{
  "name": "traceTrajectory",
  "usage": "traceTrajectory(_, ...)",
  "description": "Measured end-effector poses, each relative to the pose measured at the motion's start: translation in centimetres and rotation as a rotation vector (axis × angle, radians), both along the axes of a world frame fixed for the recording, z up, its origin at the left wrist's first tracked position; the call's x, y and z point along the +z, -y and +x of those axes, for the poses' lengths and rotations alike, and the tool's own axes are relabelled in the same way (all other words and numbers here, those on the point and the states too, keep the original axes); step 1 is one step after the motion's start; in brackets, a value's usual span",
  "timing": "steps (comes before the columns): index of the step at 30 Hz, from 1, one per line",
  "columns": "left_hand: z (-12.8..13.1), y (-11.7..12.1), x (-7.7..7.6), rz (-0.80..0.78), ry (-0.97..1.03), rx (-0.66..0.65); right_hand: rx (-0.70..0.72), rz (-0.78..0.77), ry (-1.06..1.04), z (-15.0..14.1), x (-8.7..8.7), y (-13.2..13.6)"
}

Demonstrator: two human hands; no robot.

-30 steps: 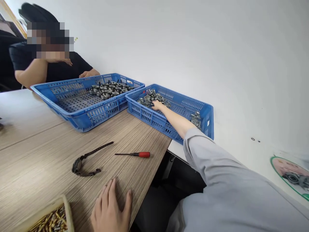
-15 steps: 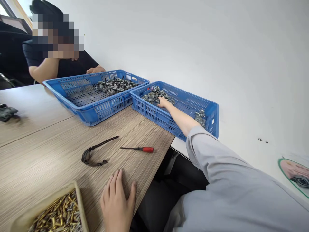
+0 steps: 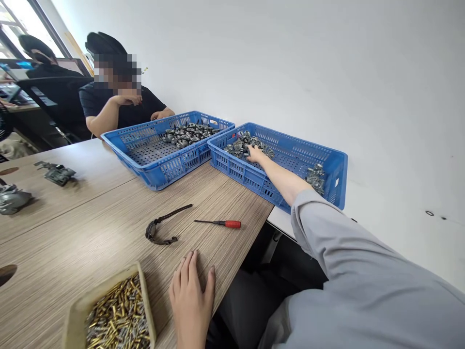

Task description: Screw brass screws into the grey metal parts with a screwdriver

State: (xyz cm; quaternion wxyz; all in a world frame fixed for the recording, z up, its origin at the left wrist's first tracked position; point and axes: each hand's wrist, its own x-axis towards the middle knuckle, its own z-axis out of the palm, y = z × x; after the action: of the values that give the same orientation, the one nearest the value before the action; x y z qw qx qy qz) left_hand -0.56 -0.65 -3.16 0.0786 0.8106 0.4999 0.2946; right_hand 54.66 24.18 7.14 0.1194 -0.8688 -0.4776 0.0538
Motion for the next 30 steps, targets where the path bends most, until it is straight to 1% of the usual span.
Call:
traceTrajectory(6,0.0,0.1,0.5,-0.025,-0.008,0.007,-0.032,0.010,-0.001,-0.1,0.3,0.0)
traceTrajectory(11,0.0,0.1,0.4,-0.012,-0.029,0.015,-0.084,0.038,-0.006,0.0,0.3,0.4)
traceTrajectory(15,-0.3,-0.2,0.0,-0.029,-0.032,0.010,-0.066,0.058,0.002,-0.1,0.6,1.0)
traceTrajectory(19,-0.3,-0.2,-0.1,-0.027,-0.006,0.004,-0.038,0.073,0.019,-0.8,1.2,1.5)
traceTrajectory(22,-0.2,-0.1,0.0,-0.020,0.010,0.016,-0.016,0.081,0.031,-1.8,2.0,1.9)
traceTrajectory(24,-0.2,-0.2,0.1,-0.031,0.009,0.015,0.002,0.097,0.043,-2.7,2.9,2.2)
traceTrajectory(28,-0.3,-0.3,0.5,-0.076,0.005,-0.005,0.067,0.159,0.077,-4.8,5.2,3.1)
traceTrajectory(30,-0.3,-0.2,0.9,-0.094,0.020,-0.005,0.135,0.207,0.103,-5.9,6.4,3.6)
